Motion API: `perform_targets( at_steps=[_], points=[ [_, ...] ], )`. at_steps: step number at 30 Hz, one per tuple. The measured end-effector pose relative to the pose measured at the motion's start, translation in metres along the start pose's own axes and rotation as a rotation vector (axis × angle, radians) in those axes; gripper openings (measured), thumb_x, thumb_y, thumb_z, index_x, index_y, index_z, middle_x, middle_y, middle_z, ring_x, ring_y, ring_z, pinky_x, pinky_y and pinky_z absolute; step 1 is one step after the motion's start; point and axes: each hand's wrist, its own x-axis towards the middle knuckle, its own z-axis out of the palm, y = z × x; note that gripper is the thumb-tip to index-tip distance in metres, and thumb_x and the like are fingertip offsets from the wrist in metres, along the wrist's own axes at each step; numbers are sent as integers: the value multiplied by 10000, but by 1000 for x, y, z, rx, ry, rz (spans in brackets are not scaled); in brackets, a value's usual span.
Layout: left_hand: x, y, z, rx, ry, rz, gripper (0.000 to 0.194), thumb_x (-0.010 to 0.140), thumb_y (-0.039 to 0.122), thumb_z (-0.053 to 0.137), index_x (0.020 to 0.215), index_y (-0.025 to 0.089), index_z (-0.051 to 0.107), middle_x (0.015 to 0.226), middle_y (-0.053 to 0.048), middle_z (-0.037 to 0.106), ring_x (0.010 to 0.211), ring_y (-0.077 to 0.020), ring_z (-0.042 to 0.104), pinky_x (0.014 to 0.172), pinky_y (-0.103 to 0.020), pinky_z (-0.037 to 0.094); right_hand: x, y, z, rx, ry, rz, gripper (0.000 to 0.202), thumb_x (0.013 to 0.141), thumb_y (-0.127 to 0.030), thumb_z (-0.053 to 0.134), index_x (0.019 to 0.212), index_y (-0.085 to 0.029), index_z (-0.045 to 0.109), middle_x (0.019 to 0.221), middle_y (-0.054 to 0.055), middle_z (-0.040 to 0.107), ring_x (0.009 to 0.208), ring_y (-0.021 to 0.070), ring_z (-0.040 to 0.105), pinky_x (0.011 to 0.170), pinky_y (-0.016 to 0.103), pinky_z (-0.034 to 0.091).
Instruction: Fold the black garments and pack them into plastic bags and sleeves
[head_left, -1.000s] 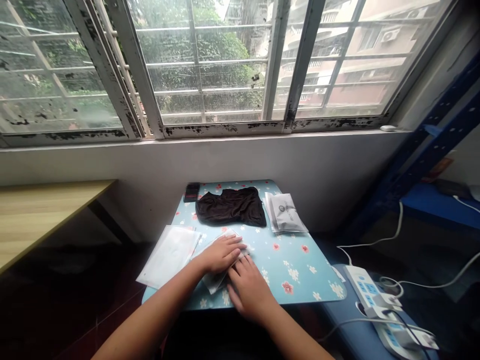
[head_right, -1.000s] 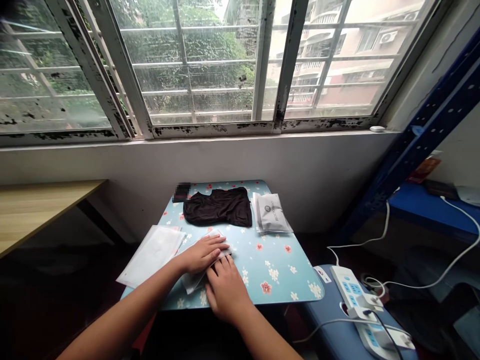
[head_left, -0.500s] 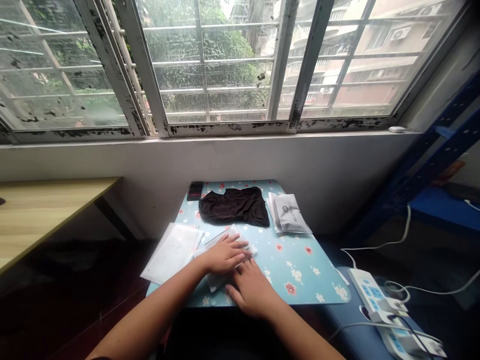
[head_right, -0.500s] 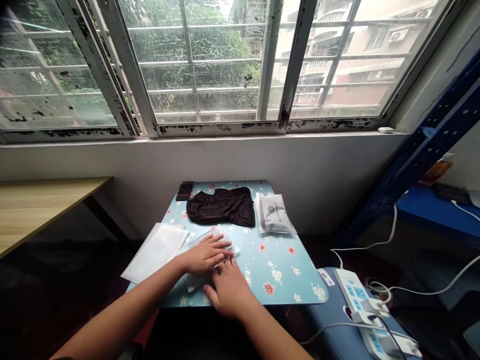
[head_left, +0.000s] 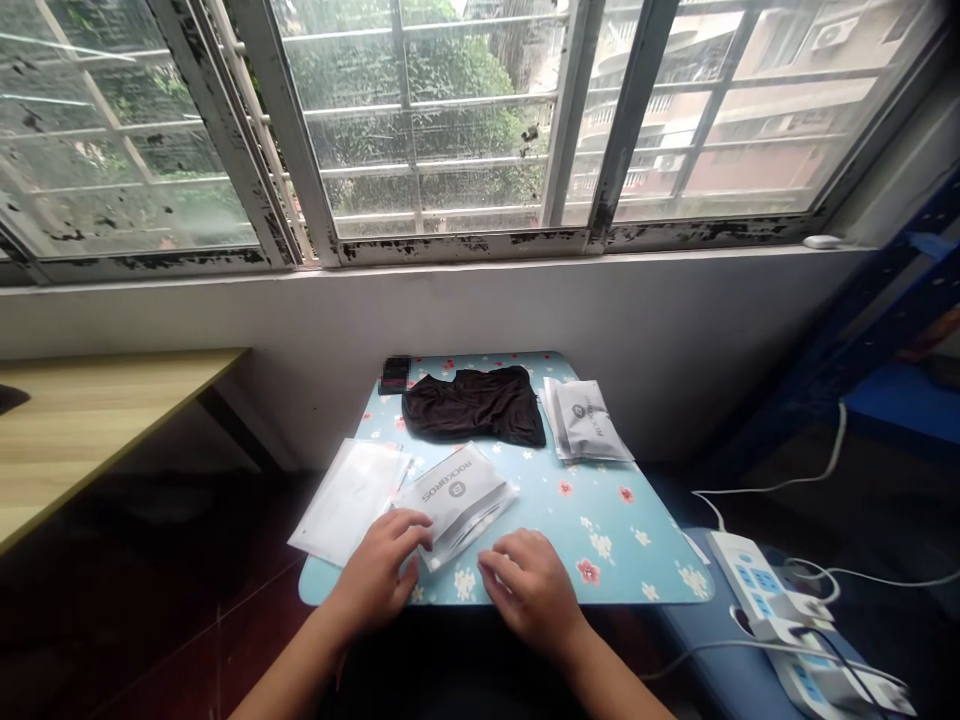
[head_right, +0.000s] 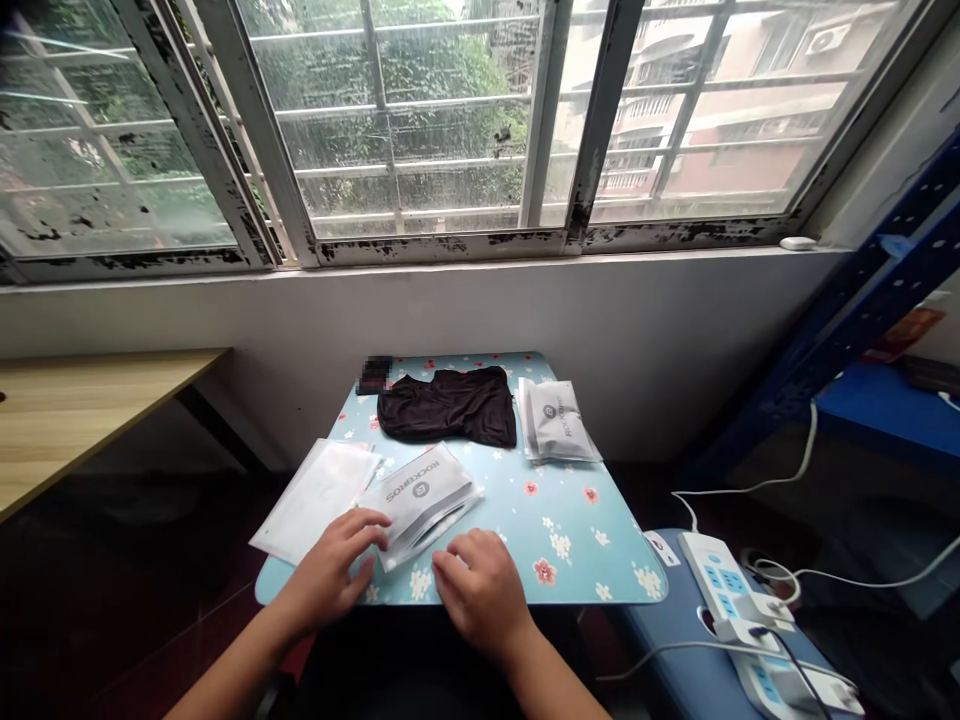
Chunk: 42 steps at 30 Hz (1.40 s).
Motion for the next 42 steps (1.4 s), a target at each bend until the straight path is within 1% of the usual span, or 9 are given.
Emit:
perform_targets(
  at_steps=[4, 10, 15, 24, 29, 32, 34, 38, 42],
  points=[
    [-5, -2, 19, 23, 109, 11, 130, 920, 193, 585, 976, 249, 689, 1137, -76, 712, 1077, -273, 659, 948, -447, 567, 11, -15, 19, -2, -36, -118, 161, 982, -252, 555, 1045, -245, 702, 845, 28, 663, 779, 187, 527, 743, 355, 365],
    [-6, 2, 29, -17, 236, 133, 242, 984, 178, 515, 950, 261, 740, 980, -71, 745, 1045, -257, 692, 883, -418, 596, 18, -19, 34, -56, 6, -162, 156, 989, -231, 535, 954, -217, 687, 786, 25, 621, 753, 184, 505, 711, 346, 319],
    [-12, 6, 26, -89, 269, 204, 191, 943, 141, 592, 916, 260, 738, 1089, -90, 696, 1221, -296, 620, 975, -469, 563, 17, -4, 19, -93, 26, -178, 171, 994, -209, 526, 977, -211, 696, 802, 35, 638, 752, 184, 512, 699, 347, 318],
    [-16, 3, 12, -189, 339, 231, 221, 951, 92, 545, 968, 263, 685, 1085, -84, 660, 1207, -291, 619, 964, -472, 569, -2, 51, -31, -200, 30, -33, 174, 996, -193, 546, 1001, -213, 719, 913, 55, 674, 827, 190, 570, 781, 346, 375],
    [-14, 1, 18, -239, 379, 116, 200, 952, 121, 563, 923, 262, 702, 1070, -76, 641, 1148, -270, 629, 958, -444, 566, -21, 62, -53, -249, 1, 52, 184, 985, -201, 539, 934, -218, 716, 927, 58, 663, 853, 194, 585, 804, 351, 380],
    [-8, 3, 29, -301, 421, -118, 144, 962, 221, 574, 891, 241, 698, 1028, -78, 653, 1018, -259, 667, 890, -415, 579, -25, 51, -62, -194, -69, 51, 164, 956, -197, 548, 858, -216, 678, 886, 52, 648, 826, 192, 568, 795, 355, 387],
    [-3, 5, 40, -437, 439, -326, 118, 960, 307, 594, 1009, 235, 673, 981, -71, 674, 945, -257, 689, 869, -416, 582, -24, 38, -67, -95, -166, 36, 110, 918, -235, 593, 828, -225, 655, 897, 50, 650, 853, 206, 572, 821, 370, 410],
    [10, 14, 60, -928, 299, -561, 554, 992, 415, 548, 1475, 225, 354, 1013, -80, 718, 998, -262, 722, 943, -461, 574, -22, 19, -64, 58, -352, 41, 159, 879, -401, 659, 955, -267, 698, 1198, 75, 658, 1130, 283, 577, 1002, 452, 436],
    [22, 32, 66, -932, 12, -420, 693, 1011, 361, 531, 1604, 260, 187, 1415, -153, 601, 1266, -265, 629, 1140, -491, 445, -20, 25, -40, -74, -336, 224, 484, 958, -531, 549, 1401, -339, 585, 1605, 82, 404, 1477, 368, 334, 1151, 570, 339]
  ],
)
